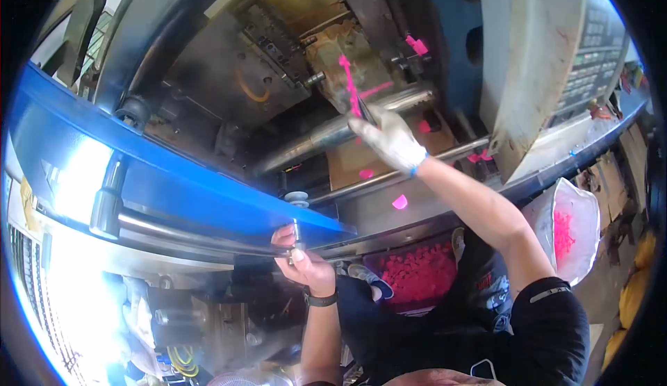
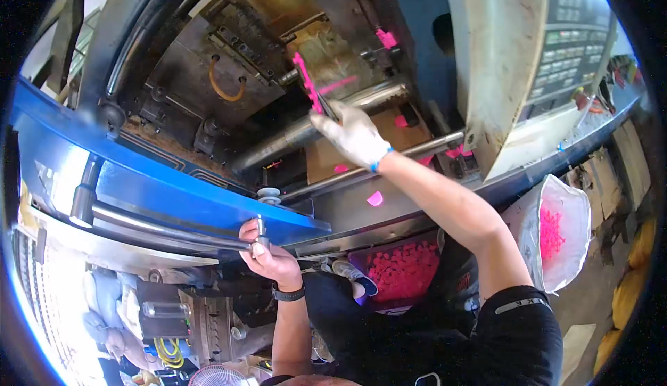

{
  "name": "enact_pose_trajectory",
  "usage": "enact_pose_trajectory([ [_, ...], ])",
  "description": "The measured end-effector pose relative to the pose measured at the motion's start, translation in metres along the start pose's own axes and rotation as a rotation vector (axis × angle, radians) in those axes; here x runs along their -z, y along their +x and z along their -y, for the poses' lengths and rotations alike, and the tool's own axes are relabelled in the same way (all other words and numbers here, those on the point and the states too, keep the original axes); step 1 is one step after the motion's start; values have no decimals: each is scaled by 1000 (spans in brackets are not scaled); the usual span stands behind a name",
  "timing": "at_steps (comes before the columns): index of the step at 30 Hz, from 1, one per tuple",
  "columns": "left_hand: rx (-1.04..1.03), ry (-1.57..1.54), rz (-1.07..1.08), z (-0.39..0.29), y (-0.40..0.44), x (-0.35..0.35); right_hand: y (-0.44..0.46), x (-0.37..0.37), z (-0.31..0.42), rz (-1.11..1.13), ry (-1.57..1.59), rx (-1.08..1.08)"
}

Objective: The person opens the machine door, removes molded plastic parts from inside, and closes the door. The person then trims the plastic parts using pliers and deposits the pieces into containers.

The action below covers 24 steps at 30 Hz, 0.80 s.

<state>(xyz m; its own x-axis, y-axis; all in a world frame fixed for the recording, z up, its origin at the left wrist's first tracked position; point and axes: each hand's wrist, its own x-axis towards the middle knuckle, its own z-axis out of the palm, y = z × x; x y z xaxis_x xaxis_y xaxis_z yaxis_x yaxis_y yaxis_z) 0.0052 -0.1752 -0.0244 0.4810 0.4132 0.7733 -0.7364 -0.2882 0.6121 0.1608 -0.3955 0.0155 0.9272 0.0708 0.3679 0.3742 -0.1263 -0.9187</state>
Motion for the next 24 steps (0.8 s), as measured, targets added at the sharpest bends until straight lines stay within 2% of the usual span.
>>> enact_pose_trajectory([
  [2, -21, 1, 29, 0, -6, -4, -48, 13, 2, 11, 210, -89],
  [8, 9, 22, 91, -8, -19, -36, -157, 66, 3, -93, 542, -231],
  [10, -25, 48, 97, -11, -23, -51, -185, 88, 14, -208, 467, -300],
  [12, 35, 34, 135, -23, -22, -71, -212, 113, 8, -319, 351, -319],
  [13, -2, 5, 128, -49, -12, -50, -235, 108, 35, -348, 270, -333],
  [17, -49, 17, 172, -66, -37, -69, -312, 163, 5, -549, 356, -484],
  [19, -77, 3, 161, -82, -45, -74, -342, 177, 3, -625, 503, -496],
  [20, -56, -17, 160, -86, -2, -53, -333, 154, 45, -672, 515, -505],
  [21, -62, -11, 172, -86, -3, -58, -344, 164, 42, -668, 588, -528],
  [24, -77, -28, 211, -91, -11, -74, -370, 186, 37, -752, 966, -533],
])
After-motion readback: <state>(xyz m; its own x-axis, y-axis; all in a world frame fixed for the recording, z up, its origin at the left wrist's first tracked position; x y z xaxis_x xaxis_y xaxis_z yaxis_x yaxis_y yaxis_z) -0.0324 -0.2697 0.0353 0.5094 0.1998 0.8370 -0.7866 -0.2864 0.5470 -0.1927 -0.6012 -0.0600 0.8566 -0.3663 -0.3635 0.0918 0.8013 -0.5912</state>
